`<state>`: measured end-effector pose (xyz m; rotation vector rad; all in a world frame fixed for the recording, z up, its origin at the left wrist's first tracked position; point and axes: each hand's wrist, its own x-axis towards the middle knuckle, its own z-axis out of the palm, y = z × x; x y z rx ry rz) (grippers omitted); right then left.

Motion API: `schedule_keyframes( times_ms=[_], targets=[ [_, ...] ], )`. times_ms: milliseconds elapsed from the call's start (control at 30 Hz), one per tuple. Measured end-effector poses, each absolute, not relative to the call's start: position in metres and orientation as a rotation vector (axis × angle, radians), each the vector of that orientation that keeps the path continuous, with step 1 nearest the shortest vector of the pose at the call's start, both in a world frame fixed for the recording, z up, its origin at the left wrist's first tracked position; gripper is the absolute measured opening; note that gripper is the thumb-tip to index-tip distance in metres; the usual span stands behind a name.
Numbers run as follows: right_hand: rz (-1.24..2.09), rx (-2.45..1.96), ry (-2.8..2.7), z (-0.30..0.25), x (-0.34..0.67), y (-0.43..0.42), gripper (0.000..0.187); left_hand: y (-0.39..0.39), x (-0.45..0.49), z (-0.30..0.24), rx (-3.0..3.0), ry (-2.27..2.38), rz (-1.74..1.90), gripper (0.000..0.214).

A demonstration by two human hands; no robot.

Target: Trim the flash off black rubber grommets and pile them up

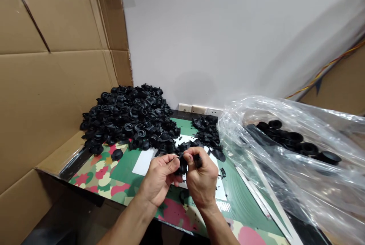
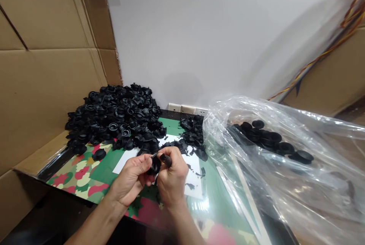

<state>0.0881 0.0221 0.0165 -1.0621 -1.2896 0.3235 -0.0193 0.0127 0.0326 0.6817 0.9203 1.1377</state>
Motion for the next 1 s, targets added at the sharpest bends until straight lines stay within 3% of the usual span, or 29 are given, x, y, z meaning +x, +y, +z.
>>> schedule_keyframes(
  times_ms=[200, 433, 700, 1000],
  targets=[
    [0.325, -1.129, -0.635, 0.039, 0.159, 0.051, 0.020, -0.001, -0.048, 0.015, 0.609, 1.056, 1.205, 0.043],
    [0.458, -1.338, -1.229, 0.008, 0.166, 0.047, 0.030, 0.001, -0.042, 0.010, 0.640, 0.777, 1.213, 0.045],
    [0.324, -1.382, -1.427, 0.001, 0.157, 0.039, 0.016, 0.005, -0.039, 0.010, 0.666, 0.725, 1.251, 0.043],
    [0.935, -1.145, -1.517, 0.024, 0.121, 0.003, 0.021, 0.009, -0.030, 0.012, 0.839, 0.847, 1.360, 0.041]
  ],
)
